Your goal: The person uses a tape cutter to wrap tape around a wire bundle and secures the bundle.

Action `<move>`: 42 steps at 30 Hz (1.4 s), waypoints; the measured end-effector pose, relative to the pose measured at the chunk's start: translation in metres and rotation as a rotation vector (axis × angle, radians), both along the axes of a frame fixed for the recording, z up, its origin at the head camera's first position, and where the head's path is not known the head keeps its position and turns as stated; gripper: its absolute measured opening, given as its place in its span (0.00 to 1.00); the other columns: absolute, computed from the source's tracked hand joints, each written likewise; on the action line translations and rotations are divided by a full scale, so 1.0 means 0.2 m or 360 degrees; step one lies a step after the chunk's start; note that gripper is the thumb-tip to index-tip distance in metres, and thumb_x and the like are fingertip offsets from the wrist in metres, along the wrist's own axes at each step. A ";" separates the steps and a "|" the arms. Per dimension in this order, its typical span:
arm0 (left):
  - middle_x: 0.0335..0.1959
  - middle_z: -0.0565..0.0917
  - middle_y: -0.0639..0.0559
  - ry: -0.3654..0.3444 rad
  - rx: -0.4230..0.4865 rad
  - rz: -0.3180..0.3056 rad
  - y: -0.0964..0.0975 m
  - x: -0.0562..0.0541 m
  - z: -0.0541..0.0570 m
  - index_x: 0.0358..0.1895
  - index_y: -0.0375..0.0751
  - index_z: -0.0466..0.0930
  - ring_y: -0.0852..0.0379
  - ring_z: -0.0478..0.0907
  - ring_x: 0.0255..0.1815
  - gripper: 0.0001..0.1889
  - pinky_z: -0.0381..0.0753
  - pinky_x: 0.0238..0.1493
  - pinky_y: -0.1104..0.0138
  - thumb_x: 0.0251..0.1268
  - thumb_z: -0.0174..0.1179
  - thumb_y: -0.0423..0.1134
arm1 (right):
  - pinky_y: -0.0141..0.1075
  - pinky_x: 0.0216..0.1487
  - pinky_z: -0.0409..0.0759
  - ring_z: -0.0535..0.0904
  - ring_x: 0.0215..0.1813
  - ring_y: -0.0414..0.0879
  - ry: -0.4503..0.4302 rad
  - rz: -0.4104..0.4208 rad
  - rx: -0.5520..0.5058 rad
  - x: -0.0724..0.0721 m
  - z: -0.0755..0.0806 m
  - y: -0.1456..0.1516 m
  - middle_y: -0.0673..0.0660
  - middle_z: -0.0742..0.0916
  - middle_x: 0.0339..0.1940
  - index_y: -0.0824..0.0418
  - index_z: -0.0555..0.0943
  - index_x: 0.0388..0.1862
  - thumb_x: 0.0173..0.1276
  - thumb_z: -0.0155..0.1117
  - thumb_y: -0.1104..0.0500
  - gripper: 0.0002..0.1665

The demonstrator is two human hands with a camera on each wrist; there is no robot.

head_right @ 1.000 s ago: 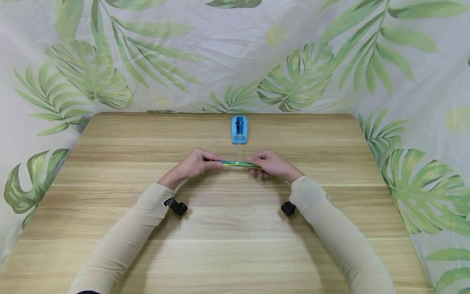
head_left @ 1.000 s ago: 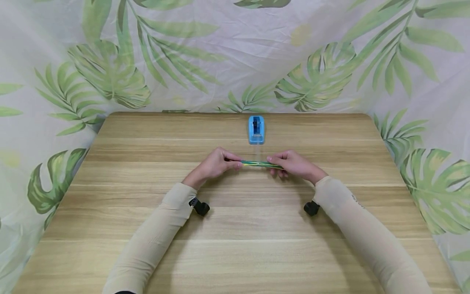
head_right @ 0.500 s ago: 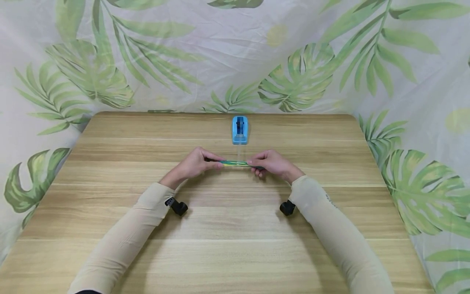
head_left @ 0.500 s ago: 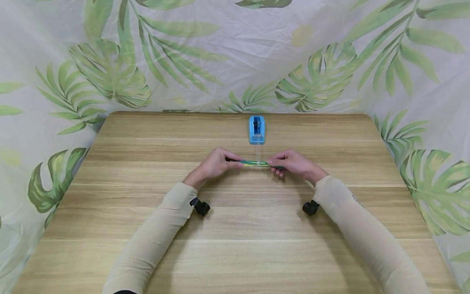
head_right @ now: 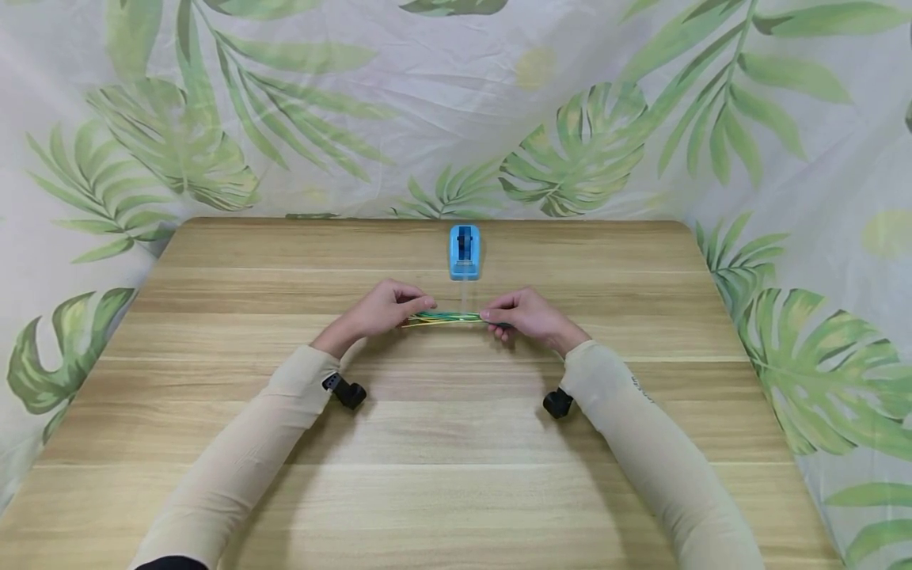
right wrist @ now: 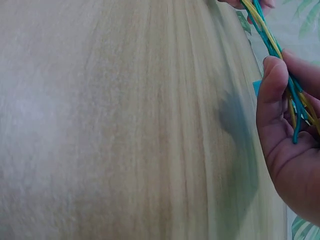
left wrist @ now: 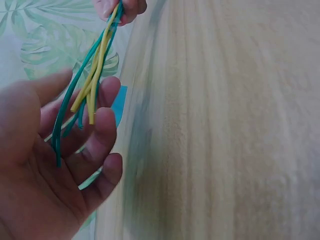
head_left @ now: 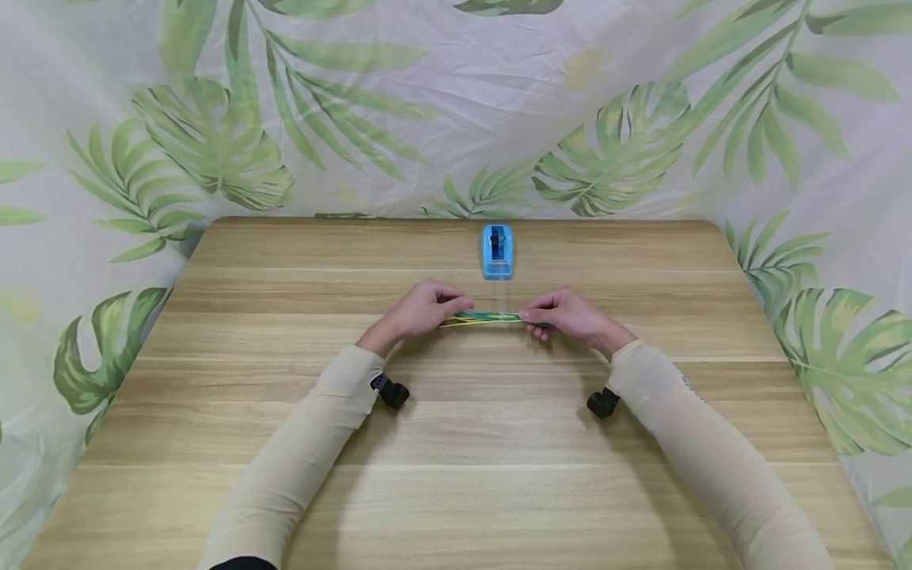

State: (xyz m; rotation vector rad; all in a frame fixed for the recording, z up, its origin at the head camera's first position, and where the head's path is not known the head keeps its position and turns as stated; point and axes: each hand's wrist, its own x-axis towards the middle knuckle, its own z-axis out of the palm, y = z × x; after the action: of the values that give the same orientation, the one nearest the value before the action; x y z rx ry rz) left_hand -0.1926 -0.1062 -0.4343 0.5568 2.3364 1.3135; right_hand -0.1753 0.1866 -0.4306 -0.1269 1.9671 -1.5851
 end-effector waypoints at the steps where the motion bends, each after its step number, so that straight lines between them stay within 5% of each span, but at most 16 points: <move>1: 0.33 0.84 0.48 -0.0013 0.0010 0.0009 0.00 0.00 0.00 0.50 0.40 0.88 0.53 0.74 0.20 0.17 0.74 0.24 0.65 0.77 0.57 0.48 | 0.32 0.32 0.80 0.80 0.30 0.43 0.0011 0.0001 0.0007 0.00 0.00 0.00 0.62 0.87 0.33 0.77 0.82 0.51 0.74 0.64 0.63 0.16; 6: 0.38 0.87 0.45 -0.0260 0.0061 0.0046 0.00 -0.01 -0.01 0.50 0.40 0.86 0.51 0.75 0.17 0.20 0.78 0.21 0.63 0.80 0.51 0.52 | 0.32 0.33 0.80 0.80 0.30 0.44 0.0078 0.0002 0.0038 0.01 0.00 0.00 0.62 0.86 0.33 0.74 0.84 0.50 0.74 0.64 0.62 0.15; 10: 0.30 0.86 0.41 -0.0545 0.0115 0.0045 0.00 0.00 0.00 0.51 0.39 0.83 0.55 0.75 0.16 0.25 0.77 0.18 0.65 0.79 0.48 0.58 | 0.32 0.33 0.80 0.80 0.30 0.43 0.0178 -0.0003 0.0064 0.01 0.00 0.00 0.62 0.87 0.31 0.73 0.85 0.48 0.73 0.65 0.62 0.14; 16: 0.26 0.83 0.45 -0.0730 0.0183 0.0024 -0.02 0.01 0.00 0.55 0.38 0.82 0.57 0.72 0.17 0.26 0.75 0.19 0.66 0.77 0.51 0.59 | 0.33 0.32 0.81 0.80 0.29 0.43 0.0287 -0.0030 0.0067 0.01 0.00 0.00 0.65 0.87 0.31 0.72 0.86 0.47 0.72 0.66 0.64 0.12; 26: 0.28 0.80 0.49 -0.0842 0.0240 0.0065 -0.03 0.00 0.01 0.51 0.30 0.82 0.59 0.70 0.19 0.20 0.74 0.20 0.68 0.75 0.60 0.48 | 0.34 0.35 0.83 0.81 0.30 0.44 0.0394 -0.0049 0.0105 0.01 -0.01 -0.01 0.67 0.87 0.32 0.72 0.87 0.47 0.72 0.66 0.63 0.12; 42: 0.27 0.82 0.47 -0.0759 0.0253 0.0262 -0.02 0.01 0.02 0.48 0.34 0.88 0.59 0.68 0.18 0.13 0.71 0.18 0.69 0.69 0.66 0.40 | 0.35 0.34 0.84 0.82 0.31 0.46 0.0429 -0.0037 0.0133 0.02 -0.01 -0.02 0.68 0.88 0.34 0.72 0.87 0.47 0.71 0.67 0.64 0.12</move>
State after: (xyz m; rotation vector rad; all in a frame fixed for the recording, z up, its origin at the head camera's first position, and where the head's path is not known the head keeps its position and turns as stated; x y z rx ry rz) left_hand -0.1899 -0.1106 -0.4312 0.0766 1.9265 1.5187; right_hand -0.1714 0.1816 -0.4335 -0.2988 2.2440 -1.5645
